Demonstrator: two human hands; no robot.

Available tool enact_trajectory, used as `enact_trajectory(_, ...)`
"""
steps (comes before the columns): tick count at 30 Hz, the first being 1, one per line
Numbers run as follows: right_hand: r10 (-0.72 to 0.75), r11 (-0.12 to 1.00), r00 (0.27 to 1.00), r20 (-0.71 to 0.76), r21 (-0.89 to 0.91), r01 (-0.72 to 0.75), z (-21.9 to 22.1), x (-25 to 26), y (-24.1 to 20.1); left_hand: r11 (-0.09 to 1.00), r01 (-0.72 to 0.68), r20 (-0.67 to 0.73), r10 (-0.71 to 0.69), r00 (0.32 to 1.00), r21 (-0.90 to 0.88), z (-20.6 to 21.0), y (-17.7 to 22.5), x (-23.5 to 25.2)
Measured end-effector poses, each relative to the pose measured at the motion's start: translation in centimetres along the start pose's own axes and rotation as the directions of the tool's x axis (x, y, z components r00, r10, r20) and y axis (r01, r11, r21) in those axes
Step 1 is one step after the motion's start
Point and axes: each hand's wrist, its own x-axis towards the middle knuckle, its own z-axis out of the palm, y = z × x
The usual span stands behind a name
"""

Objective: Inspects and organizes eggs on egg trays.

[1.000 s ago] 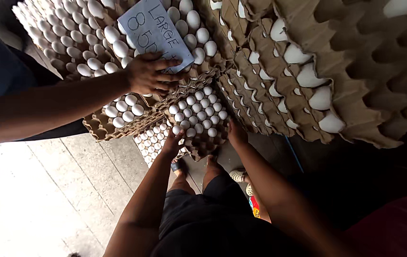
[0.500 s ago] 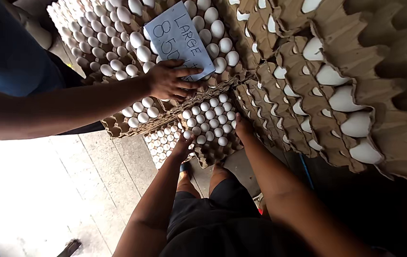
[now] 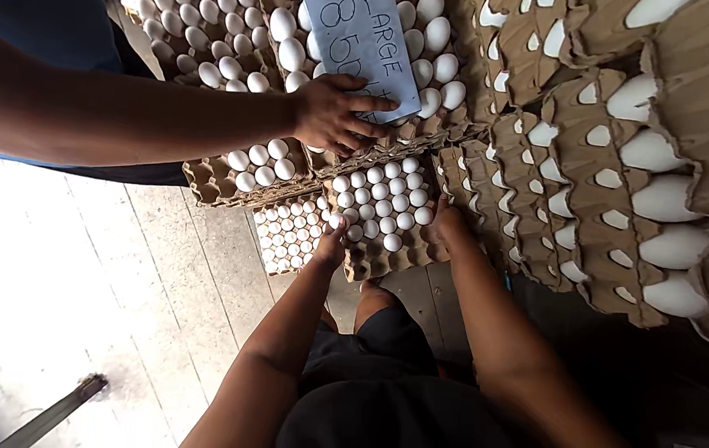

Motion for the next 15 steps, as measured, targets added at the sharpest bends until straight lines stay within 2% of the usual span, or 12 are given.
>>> enact_trajectory(4, 0.004, 0.965, 0.998, 0.066, 0.261, -0.021, -1.7, -2.3, 0.6, 0.998, -0.045, 0.010, 0.046, 0.999, -0.045, 0.1, -0.1, -1.2)
enact_trajectory(7, -0.024, 0.902, 0.999, 0.039, 0.432, 0.005, -1.9, -4.6, 0.6, 0.996, -0.059, 0.042, 0.062, 0.997, -0.071, -0.5, -0.4, -1.8)
enact_trajectory(11, -0.022, 0.855, 1.000, 0.003, 0.518, 0.017, -1.3, -7.9, 1.6, 0.991, -0.090, 0.111, 0.101, 0.989, -0.101, -2.3, -0.6, -3.3)
enact_trajectory(15, -0.046, 0.818, 0.998, 0.042, 0.575, 0.013, 1.2, -12.6, 3.0, 0.996, -0.081, 0.130, 0.087, 0.988, -0.047, -6.1, 0.3, -7.3)
